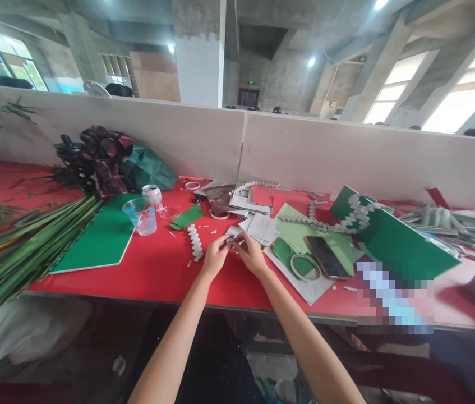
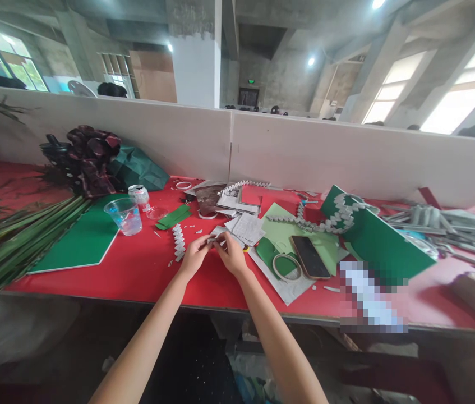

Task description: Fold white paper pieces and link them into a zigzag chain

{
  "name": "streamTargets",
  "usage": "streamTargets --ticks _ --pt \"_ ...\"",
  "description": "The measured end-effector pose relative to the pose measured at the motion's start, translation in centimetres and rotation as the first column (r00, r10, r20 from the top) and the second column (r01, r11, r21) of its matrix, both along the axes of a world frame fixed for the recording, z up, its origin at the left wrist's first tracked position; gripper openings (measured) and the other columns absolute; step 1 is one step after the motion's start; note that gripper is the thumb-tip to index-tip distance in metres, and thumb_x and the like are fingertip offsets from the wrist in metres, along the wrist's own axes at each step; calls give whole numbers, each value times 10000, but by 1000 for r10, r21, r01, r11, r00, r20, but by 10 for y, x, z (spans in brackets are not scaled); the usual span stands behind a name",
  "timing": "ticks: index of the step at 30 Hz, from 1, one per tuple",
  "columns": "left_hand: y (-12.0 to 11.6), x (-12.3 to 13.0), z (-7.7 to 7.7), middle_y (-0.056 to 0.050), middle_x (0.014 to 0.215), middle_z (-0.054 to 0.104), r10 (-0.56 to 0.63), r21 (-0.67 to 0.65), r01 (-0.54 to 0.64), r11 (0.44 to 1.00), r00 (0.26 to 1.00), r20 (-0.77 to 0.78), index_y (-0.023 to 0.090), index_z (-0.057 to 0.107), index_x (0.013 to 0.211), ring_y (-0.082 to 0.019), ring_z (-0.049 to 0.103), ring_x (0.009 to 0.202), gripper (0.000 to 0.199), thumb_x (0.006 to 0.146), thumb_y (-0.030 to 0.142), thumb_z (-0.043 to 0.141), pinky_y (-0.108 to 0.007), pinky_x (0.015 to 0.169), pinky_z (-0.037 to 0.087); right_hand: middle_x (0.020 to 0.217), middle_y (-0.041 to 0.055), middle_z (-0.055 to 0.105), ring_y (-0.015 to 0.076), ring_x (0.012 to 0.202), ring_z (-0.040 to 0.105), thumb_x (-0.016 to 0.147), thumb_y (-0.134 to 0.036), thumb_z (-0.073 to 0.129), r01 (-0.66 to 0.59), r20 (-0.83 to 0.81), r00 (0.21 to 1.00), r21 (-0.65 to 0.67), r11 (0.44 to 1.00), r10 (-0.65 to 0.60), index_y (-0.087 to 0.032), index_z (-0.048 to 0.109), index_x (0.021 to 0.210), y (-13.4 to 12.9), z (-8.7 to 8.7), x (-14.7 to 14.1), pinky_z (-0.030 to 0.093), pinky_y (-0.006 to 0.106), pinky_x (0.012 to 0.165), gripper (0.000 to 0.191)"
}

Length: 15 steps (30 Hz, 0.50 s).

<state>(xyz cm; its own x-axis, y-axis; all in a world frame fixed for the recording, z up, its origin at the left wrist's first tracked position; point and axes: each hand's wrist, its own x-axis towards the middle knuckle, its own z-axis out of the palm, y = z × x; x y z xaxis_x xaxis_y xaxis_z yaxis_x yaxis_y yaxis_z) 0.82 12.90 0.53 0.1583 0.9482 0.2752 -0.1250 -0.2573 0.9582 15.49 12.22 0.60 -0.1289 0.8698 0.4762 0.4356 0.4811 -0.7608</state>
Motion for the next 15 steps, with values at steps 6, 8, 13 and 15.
streamTargets --ticks 6,8,13,15 --pt "-1 0 -2 -61 955 706 -5 7 5 1000 1000 -23 198 620 1148 -213 656 937 368 786 268 620 -345 880 494 861 33 633 150 698 575 872 -328 507 38 44 998 31 999 -39 -210 589 916 5 -3 3 454 259 644 150" --pt "-1 1 -2 -60 958 698 26 26 -25 999 998 -59 206 608 1136 -212 650 945 348 792 258 613 -336 862 495 860 31 623 152 705 570 869 -318 512 62 61 996 57 996 -65 -215 595 885 5 -2 4 449 256 653 134" --pt "-1 0 -1 -83 941 672 186 174 -161 972 972 -142 195 672 916 -225 635 885 177 784 307 639 -341 815 494 875 31 608 152 698 560 875 -305 489 92 75 992 69 993 -97 -218 591 872 5 -1 6 443 252 659 134" --pt "-1 -1 0 -80 898 664 247 249 -204 947 956 -157 202 687 846 -225 621 847 131 774 306 653 -343 805 485 870 29 600 148 685 560 881 -300 476 88 85 992 62 994 -93 -219 589 876 5 -1 6 444 251 655 138"
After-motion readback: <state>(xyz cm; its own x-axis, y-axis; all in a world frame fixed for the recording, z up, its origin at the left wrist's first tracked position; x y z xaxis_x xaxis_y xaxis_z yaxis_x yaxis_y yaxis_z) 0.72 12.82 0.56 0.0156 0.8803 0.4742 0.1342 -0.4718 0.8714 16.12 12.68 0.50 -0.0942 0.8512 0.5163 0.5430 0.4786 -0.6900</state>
